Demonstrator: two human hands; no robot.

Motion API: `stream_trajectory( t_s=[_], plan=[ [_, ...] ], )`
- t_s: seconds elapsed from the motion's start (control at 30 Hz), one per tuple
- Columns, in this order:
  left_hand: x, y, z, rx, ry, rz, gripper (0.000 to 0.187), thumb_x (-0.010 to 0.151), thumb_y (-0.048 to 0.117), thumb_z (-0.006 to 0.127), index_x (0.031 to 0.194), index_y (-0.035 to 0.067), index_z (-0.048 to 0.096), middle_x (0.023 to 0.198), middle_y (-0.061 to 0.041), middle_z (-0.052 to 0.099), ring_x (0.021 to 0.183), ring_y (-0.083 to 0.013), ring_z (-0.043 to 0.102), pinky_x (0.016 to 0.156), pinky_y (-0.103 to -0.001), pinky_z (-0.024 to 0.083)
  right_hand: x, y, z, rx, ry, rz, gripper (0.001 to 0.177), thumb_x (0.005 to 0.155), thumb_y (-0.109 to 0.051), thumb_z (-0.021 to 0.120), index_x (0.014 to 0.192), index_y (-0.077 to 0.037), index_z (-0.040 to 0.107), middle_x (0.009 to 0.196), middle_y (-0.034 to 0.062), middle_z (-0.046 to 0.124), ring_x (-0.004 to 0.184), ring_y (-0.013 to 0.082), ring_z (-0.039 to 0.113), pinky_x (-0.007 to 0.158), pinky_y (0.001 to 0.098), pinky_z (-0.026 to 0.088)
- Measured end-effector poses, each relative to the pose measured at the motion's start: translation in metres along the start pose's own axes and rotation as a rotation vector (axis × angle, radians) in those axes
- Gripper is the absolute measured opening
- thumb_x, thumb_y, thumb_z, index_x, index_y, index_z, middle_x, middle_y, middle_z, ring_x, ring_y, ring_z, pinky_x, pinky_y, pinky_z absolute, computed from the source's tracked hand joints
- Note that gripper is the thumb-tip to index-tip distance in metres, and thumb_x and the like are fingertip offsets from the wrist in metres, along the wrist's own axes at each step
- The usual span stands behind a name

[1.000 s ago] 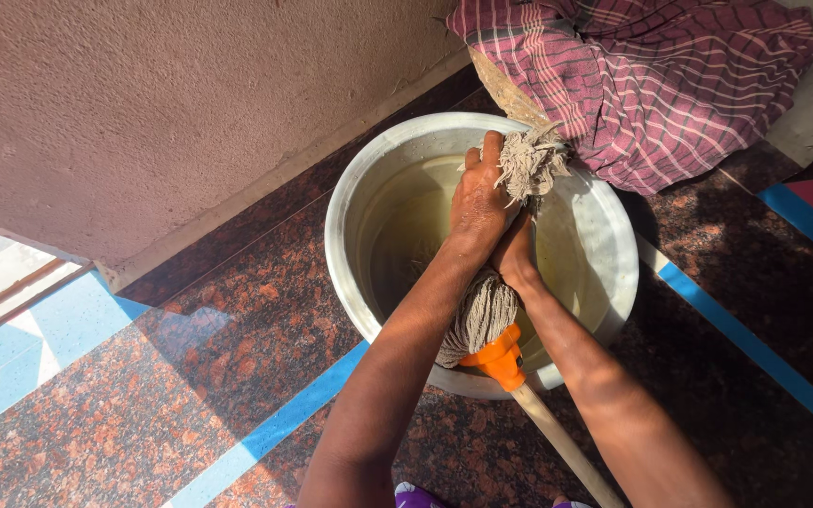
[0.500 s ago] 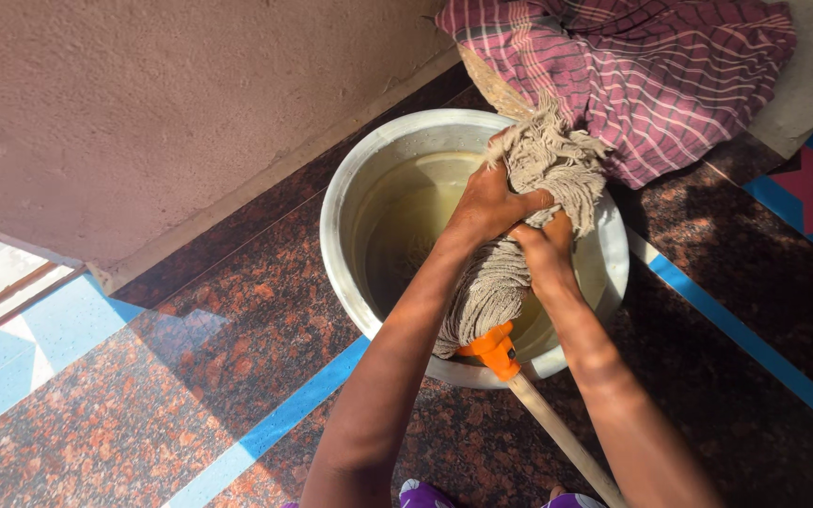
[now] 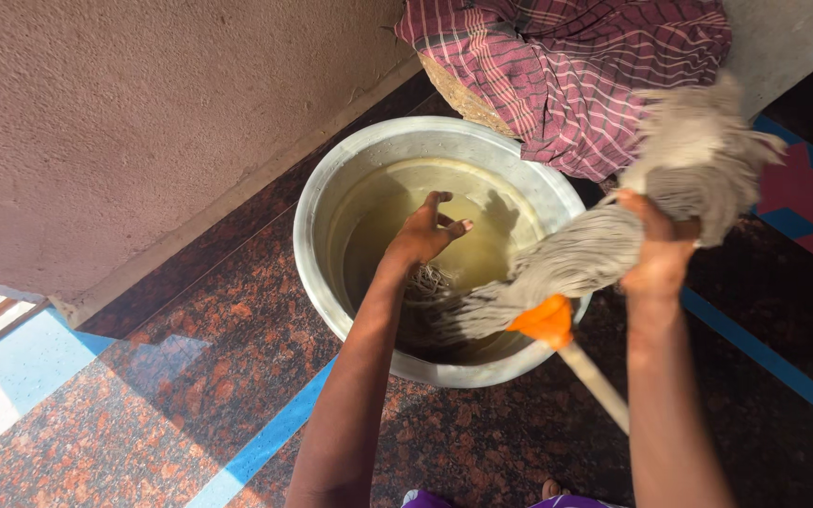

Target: The person rinses and wrings out a string mop in a white bucket of water by hand.

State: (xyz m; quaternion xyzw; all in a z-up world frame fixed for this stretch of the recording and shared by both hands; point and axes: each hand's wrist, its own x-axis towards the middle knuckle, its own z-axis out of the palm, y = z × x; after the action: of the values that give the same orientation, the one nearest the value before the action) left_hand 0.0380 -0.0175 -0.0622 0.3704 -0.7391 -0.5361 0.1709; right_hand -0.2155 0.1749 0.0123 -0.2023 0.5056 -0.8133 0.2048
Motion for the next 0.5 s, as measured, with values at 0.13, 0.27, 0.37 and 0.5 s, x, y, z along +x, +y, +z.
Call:
stream_trajectory(
  t_s=[0.13, 0.27, 0.37, 0.5],
  plan=[
    [0.005, -0.024, 0.014, -0.001, 0.022, -0.086, 0.077, 0.084, 0.044, 0.076, 0.146, 0.008, 0.048, 0.116, -0.023, 0.073, 0.111, -0.0326, 0.072, 0.096, -0.042, 0.054, 0.006, -0.01, -0.019, -0.088, 0.24, 0.0, 0.071, 0.071, 0.002, 0.082, 0.135, 0.0, 0.05, 0.127, 0.0146, 0.066, 0.112, 0.0258, 0.072, 0.095, 0.0409, 0.067],
    [0.013, -0.04, 0.033, 0.073, -0.024, -0.129, 0.078, 0.085, 0.043, 0.077, 0.145, 0.005, 0.046, 0.119, -0.023, 0.072, 0.114, -0.0336, 0.07, 0.099, -0.042, 0.052, 0.021, 0.006, -0.044, -0.069, 0.255, 0.074, 0.063, 0.074, -0.001, 0.082, 0.131, -0.006, 0.056, 0.13, 0.0113, 0.066, 0.116, 0.0256, 0.07, 0.095, 0.0381, 0.065],
    [0.01, -0.047, 0.044, 0.137, -0.033, -0.16, 0.077, 0.086, 0.042, 0.077, 0.146, 0.005, 0.047, 0.12, -0.023, 0.072, 0.119, -0.0339, 0.067, 0.104, -0.042, 0.05, 0.043, 0.045, -0.086, -0.209, 0.26, 0.175, 0.052, 0.081, -0.016, 0.082, 0.128, -0.006, 0.062, 0.112, 0.0078, 0.065, 0.094, 0.021, 0.062, 0.077, 0.036, 0.057],
    [0.005, -0.047, 0.047, 0.174, -0.062, -0.174, 0.075, 0.088, 0.041, 0.075, 0.146, 0.004, 0.046, 0.121, -0.021, 0.073, 0.126, -0.0323, 0.063, 0.107, -0.042, 0.046, 0.065, 0.068, -0.124, -0.695, 0.189, 0.377, 0.047, 0.09, -0.036, 0.082, 0.124, -0.005, 0.071, 0.088, 0.003, 0.063, 0.064, 0.0149, 0.052, 0.053, 0.0333, 0.045]
  ],
)
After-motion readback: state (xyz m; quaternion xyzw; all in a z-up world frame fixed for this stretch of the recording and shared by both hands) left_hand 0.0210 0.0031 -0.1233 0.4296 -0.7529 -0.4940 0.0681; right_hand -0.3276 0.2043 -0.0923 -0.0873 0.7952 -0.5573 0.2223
